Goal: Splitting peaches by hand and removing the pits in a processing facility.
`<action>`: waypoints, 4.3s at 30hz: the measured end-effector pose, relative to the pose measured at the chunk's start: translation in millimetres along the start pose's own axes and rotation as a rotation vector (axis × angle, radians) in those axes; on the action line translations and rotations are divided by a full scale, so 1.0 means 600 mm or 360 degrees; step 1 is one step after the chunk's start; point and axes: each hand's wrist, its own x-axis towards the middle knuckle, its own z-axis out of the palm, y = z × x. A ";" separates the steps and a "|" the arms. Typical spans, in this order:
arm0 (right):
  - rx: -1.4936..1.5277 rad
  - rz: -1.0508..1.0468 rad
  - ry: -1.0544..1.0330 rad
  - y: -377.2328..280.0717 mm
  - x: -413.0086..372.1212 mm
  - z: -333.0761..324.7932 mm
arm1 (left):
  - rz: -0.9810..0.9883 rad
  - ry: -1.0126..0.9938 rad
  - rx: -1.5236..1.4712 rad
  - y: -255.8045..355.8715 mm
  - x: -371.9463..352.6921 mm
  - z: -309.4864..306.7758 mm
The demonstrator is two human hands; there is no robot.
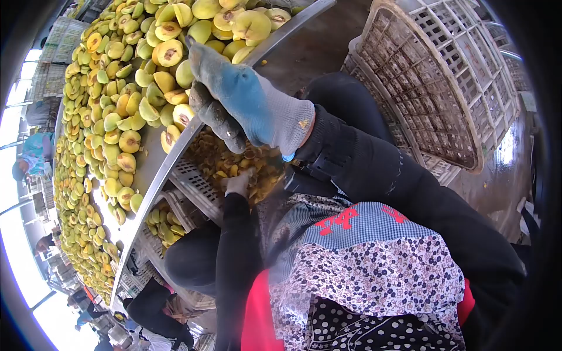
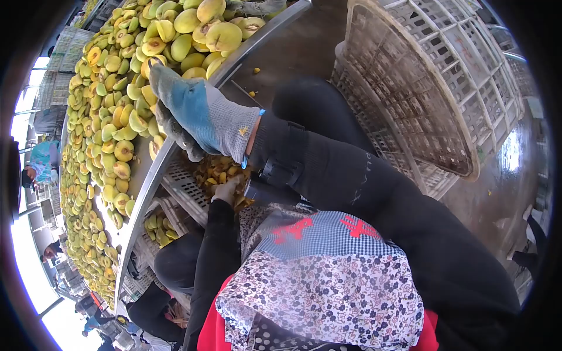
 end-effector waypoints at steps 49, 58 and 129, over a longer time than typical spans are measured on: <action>-0.0226 -0.0387 -0.0062 0.101 0.066 0.060 | 0.2428 0.1094 0.1497 0.428 -0.273 -0.172; -0.1124 -0.0431 -0.0182 0.137 0.049 0.074 | 0.2220 0.1127 0.0709 0.376 -0.385 -0.080; -0.0241 0.0522 -0.0406 0.095 -0.005 0.068 | 0.1537 0.1440 0.0136 0.302 -0.425 -0.251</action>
